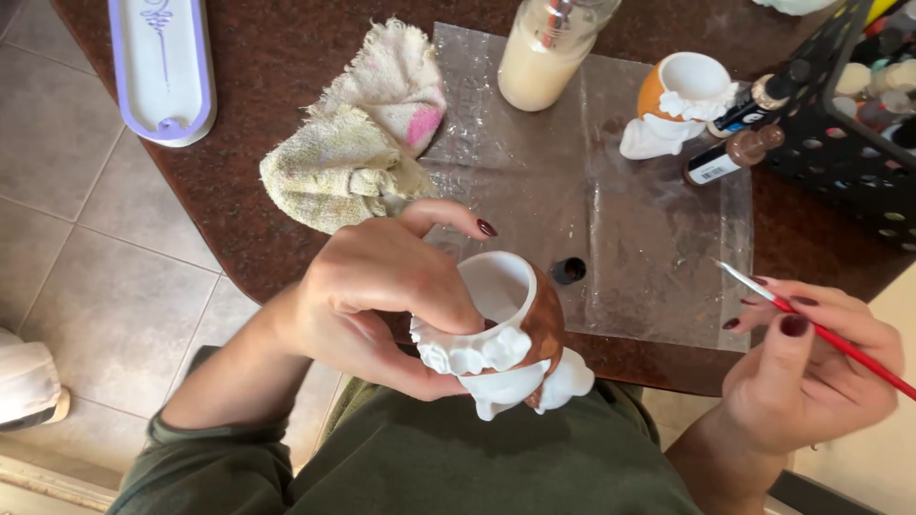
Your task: Painting a small ceramic figure with brown paint using a fine brush.
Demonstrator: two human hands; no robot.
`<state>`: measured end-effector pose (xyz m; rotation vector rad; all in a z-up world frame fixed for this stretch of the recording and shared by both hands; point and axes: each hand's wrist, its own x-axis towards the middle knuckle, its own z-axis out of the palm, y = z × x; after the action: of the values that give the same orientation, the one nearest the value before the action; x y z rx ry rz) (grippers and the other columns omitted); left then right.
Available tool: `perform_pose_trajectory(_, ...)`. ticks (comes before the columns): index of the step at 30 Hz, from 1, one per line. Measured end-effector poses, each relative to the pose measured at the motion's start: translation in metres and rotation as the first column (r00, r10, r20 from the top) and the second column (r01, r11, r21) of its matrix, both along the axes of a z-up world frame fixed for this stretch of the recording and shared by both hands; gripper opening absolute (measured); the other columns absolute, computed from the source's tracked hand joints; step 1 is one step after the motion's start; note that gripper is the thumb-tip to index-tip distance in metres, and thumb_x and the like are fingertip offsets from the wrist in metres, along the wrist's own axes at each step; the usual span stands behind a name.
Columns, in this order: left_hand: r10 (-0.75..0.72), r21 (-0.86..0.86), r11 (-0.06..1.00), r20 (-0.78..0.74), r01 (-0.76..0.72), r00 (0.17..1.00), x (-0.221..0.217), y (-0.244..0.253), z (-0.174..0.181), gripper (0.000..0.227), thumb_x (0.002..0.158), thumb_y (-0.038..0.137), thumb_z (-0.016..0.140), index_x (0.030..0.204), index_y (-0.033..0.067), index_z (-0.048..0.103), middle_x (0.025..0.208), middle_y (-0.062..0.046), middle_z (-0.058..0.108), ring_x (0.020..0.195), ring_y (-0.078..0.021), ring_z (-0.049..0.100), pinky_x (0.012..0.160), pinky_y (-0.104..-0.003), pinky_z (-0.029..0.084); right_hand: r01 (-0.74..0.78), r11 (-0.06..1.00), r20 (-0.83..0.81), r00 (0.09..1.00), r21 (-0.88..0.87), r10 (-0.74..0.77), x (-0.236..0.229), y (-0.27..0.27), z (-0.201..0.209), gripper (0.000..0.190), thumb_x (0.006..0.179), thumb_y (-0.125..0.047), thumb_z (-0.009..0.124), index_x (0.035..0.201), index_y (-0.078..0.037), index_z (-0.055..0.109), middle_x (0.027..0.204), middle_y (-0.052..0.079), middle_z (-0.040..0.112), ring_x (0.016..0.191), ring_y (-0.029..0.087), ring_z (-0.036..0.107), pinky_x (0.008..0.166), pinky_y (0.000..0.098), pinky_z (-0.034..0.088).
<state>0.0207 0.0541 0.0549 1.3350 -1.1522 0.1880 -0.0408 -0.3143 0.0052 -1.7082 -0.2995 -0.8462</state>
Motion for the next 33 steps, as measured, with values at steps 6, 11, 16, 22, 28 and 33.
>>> perform_pose_trajectory(6, -0.038, 0.257, 0.966, 0.136, 0.002, 0.99, 0.028, -0.007, 0.001, 0.021, 0.089, 0.009, 0.087, 0.105, 0.0096, 0.073, 0.093, 0.0, 0.076, 0.084, -0.0063, 0.074, 0.114, -0.044, 0.049, -0.09, 0.978, -0.107, 0.992, -0.186, 0.071, 0.016, 0.025, 0.029, 0.015, 0.112, -0.013, 0.061, 0.107, 0.0, 0.058, 0.107, 0.017, 0.067, 0.095, 0.018, 0.065, 0.08, 0.0259, 0.054)
perform_pose_trajectory(11, 0.092, 0.653, 0.756, -0.161, 0.036, 0.983, 0.061, -0.03, 0.02, 0.032, 0.068, 0.017, 0.089, 0.096, 0.0109, 0.075, 0.087, 0.0, 0.076, 0.079, -0.0104, 0.073, 0.079, -0.031, 0.057, -0.148, 0.841, -0.096, 0.989, -0.521, 0.115, 0.041, 0.033, 0.027, 0.007, 0.1, -0.008, 0.068, 0.095, -0.007, 0.063, 0.103, 0.007, 0.07, 0.097, 0.021, 0.061, 0.089, 0.032, 0.049)
perform_pose_trajectory(16, 0.218, 0.774, 0.601, -0.401, 0.201, 0.89, 0.079, -0.037, 0.032, 0.032, 0.062, 0.013, 0.087, 0.092, 0.0092, 0.077, 0.075, -0.001, 0.078, 0.064, -0.01, 0.072, 0.061, -0.029, 0.057, -0.15, 0.722, -0.065, 0.987, -0.675, 0.144, 0.055, 0.046, 0.021, 0.013, 0.09, -0.006, 0.08, 0.092, -0.006, 0.067, 0.096, 0.006, 0.069, 0.096, 0.028, 0.06, 0.083, 0.0352, 0.049)
perform_pose_trajectory(22, 0.218, 0.764, 0.608, -0.421, 0.215, 0.88, 0.081, -0.04, 0.021, 0.033, 0.06, 0.014, 0.087, 0.091, 0.0104, 0.077, 0.074, -0.001, 0.077, 0.061, -0.0099, 0.07, 0.058, -0.03, 0.054, -0.163, 0.653, -0.088, 0.985, -0.74, 0.146, 0.059, 0.051, 0.016, 0.018, 0.085, -0.01, 0.086, 0.09, -0.008, 0.068, 0.092, 0.006, 0.068, 0.091, 0.029, 0.059, 0.085, 0.04, 0.048)
perform_pose_trajectory(28, 0.136, 0.684, 0.69, -0.441, 0.235, 0.887, 0.083, -0.037, 0.01, 0.026, 0.06, 0.013, 0.087, 0.083, 0.0077, 0.076, 0.073, -0.002, 0.077, 0.063, -0.0078, 0.072, 0.058, -0.029, 0.055, -0.179, 0.62, -0.118, 0.983, -0.764, 0.139, 0.058, 0.055, 0.014, 0.018, 0.087, -0.01, 0.086, 0.092, -0.007, 0.069, 0.094, 0.006, 0.068, 0.093, 0.029, 0.059, 0.081, 0.0379, 0.047)
perform_pose_trajectory(33, 0.066, 0.605, 0.763, -0.42, 0.225, 0.905, 0.086, -0.03, -0.004, 0.03, 0.061, 0.013, 0.089, 0.088, 0.0085, 0.076, 0.079, 0.0, 0.079, 0.066, -0.0049, 0.074, 0.058, -0.026, 0.055, -0.165, 0.63, -0.112, 0.986, -0.759, 0.123, 0.056, 0.051, 0.014, 0.017, 0.091, -0.01, 0.083, 0.094, -0.006, 0.068, 0.096, 0.009, 0.066, 0.098, 0.029, 0.058, 0.083, 0.0386, 0.048)
